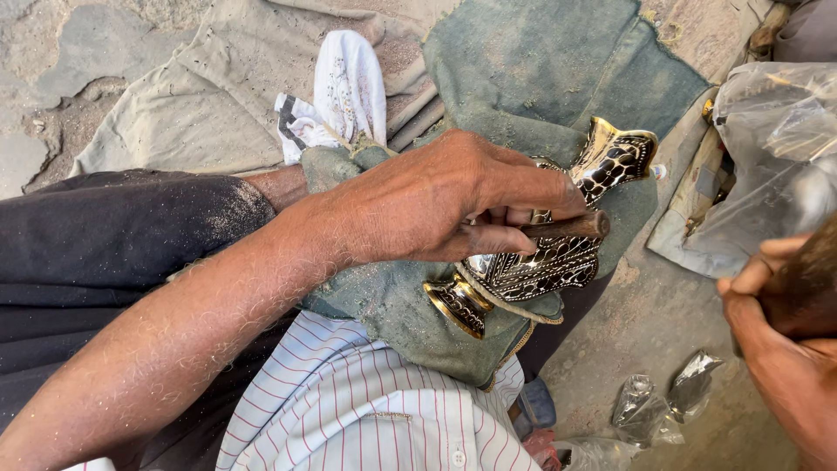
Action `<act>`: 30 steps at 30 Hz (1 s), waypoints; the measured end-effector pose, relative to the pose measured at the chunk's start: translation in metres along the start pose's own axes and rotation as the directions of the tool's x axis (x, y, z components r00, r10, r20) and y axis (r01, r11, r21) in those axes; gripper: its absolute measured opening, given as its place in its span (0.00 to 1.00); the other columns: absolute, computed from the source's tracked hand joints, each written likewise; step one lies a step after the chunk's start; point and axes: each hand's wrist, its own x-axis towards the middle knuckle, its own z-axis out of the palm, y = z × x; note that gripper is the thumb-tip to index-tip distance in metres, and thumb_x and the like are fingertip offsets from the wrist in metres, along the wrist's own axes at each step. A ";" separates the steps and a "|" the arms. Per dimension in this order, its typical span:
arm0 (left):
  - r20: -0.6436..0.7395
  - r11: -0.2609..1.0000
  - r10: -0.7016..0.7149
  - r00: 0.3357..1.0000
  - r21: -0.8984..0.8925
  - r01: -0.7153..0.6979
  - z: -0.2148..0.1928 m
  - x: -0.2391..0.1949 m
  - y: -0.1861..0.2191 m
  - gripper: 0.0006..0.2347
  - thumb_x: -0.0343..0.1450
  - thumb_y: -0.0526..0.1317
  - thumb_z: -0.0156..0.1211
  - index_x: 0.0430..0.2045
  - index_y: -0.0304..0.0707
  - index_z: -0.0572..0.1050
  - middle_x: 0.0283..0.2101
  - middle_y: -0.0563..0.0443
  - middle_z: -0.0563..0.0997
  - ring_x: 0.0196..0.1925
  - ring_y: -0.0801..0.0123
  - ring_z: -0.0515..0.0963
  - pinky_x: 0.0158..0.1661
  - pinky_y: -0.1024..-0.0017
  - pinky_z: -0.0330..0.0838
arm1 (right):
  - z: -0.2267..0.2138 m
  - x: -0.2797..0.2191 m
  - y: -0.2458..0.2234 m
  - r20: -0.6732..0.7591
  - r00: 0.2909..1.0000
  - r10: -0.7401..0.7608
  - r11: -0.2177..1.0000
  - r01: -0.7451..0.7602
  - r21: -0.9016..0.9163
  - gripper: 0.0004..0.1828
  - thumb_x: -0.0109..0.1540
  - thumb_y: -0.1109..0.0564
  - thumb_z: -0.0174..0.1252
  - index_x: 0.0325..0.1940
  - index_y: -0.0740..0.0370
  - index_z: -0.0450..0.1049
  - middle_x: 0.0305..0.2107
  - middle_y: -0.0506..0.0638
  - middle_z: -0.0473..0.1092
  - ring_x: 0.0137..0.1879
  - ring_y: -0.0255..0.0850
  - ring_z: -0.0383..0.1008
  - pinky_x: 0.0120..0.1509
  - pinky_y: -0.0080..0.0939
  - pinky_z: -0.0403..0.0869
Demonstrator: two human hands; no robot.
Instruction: The person sits cross-legged on the ground and repeatedly strikes a decorative metal object with a wooden mallet. The object is held in the left hand and struck on its edges and surfaces while resting on a cloth.
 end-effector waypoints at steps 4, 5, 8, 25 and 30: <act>-0.007 0.998 0.057 0.998 0.014 -0.057 0.001 0.001 -0.004 0.15 0.76 0.40 0.64 0.55 0.40 0.73 0.43 0.49 0.84 0.41 0.64 0.87 0.40 0.65 0.80 | -0.002 0.000 -0.019 0.098 0.993 -0.063 0.905 0.099 -0.415 0.17 0.63 0.73 0.62 0.55 0.74 0.71 0.35 0.59 0.72 0.38 0.44 0.75 0.46 0.42 0.75; -0.044 0.991 0.135 0.990 0.028 -0.134 0.001 -0.001 -0.006 0.14 0.78 0.40 0.62 0.56 0.40 0.72 0.46 0.49 0.83 0.45 0.62 0.86 0.44 0.65 0.80 | 0.000 -0.001 -0.015 0.030 0.999 -0.036 0.947 0.044 -0.318 0.11 0.67 0.72 0.62 0.52 0.75 0.70 0.36 0.59 0.72 0.40 0.43 0.75 0.47 0.40 0.75; -0.063 0.988 0.136 0.989 0.088 -0.130 0.004 -0.006 -0.006 0.13 0.80 0.43 0.60 0.56 0.41 0.72 0.47 0.49 0.83 0.45 0.61 0.86 0.46 0.63 0.81 | 0.001 0.011 0.012 0.086 0.995 -0.048 0.919 0.078 -0.386 0.11 0.67 0.75 0.59 0.53 0.76 0.70 0.37 0.60 0.73 0.39 0.45 0.75 0.43 0.43 0.76; -0.174 0.979 -0.127 0.977 0.134 0.151 0.021 -0.014 0.030 0.15 0.74 0.40 0.68 0.54 0.38 0.74 0.39 0.50 0.83 0.39 0.68 0.85 0.38 0.69 0.80 | 0.107 -0.093 0.028 -0.100 0.987 -0.122 0.652 0.156 0.742 0.23 0.62 0.77 0.62 0.54 0.62 0.62 0.36 0.55 0.71 0.44 0.41 0.76 0.57 0.47 0.81; -0.114 0.982 -0.056 0.992 0.176 0.075 0.020 -0.010 0.027 0.16 0.76 0.41 0.65 0.58 0.38 0.73 0.46 0.44 0.83 0.43 0.59 0.87 0.40 0.65 0.80 | 0.042 -0.069 -0.002 -0.161 0.982 -0.100 0.800 0.176 0.573 0.22 0.60 0.71 0.64 0.54 0.60 0.64 0.32 0.51 0.71 0.36 0.35 0.76 0.49 0.39 0.82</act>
